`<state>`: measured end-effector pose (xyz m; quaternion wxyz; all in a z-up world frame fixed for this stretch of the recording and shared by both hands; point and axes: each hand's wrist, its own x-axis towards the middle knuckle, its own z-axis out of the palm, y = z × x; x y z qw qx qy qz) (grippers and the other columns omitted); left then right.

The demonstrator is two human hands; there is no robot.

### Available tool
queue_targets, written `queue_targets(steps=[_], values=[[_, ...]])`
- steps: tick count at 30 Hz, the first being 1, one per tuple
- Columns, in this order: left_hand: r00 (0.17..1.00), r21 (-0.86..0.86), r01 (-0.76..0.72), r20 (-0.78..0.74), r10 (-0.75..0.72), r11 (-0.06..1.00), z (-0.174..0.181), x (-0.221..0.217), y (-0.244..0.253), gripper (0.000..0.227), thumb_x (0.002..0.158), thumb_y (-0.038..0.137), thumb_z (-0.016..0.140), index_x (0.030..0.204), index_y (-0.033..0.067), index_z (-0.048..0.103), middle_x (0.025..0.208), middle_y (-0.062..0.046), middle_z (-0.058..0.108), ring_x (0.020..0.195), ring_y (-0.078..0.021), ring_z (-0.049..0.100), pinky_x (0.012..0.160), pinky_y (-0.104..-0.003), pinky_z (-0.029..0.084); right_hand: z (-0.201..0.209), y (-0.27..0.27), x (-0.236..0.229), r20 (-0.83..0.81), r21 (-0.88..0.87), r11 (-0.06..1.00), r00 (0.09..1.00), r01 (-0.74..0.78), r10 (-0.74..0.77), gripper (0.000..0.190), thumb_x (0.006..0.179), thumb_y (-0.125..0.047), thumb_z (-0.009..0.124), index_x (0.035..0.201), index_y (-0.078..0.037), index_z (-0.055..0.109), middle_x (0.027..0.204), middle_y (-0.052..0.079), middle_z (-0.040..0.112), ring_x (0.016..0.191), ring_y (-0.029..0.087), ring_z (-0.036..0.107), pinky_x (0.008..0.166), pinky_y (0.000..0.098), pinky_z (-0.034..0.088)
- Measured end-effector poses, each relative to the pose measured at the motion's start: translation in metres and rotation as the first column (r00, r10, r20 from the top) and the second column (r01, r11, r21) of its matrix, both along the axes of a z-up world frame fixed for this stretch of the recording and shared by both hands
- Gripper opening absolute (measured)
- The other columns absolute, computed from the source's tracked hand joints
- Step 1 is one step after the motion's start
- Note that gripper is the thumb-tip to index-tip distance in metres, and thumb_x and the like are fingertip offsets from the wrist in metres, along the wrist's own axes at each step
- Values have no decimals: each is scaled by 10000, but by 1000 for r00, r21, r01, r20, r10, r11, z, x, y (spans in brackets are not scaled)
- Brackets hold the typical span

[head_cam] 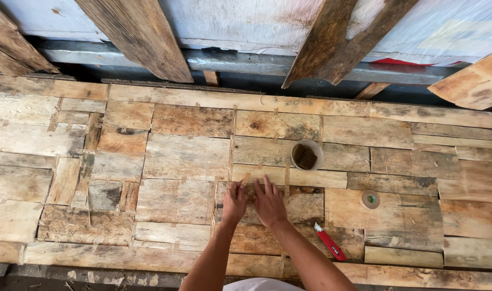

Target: Applying and fitting small wood strips onto a larger panel to create a mosaic-like surface.

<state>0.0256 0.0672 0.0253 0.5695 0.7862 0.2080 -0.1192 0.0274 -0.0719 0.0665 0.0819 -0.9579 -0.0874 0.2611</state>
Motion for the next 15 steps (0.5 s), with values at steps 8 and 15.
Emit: queue_targets(steps=[8, 15], values=[[998, 14, -26, 66, 25, 1000, 9, -1, -1, 273, 1031, 243, 511, 1080, 12, 648, 795, -169, 711, 695, -249, 686, 637, -429, 530, -36, -20, -7, 173, 159, 987, 984, 20, -48, 696, 1044, -329, 465, 1645, -144, 166, 1677, 175, 95, 1473, 373, 288, 1207, 518, 295], [991, 12, -48, 122, 46, 999, 10, -4, -2, 259, 1018, 217, 526, 1076, 2, 658, 750, -177, 694, 664, -267, 671, 616, -434, 511, -39, -19, -6, 193, 113, 992, 981, -48, 26, 622, 996, -255, 499, 1584, -132, 335, 1668, 188, 199, 1432, 392, 356, 1170, 519, 332]])
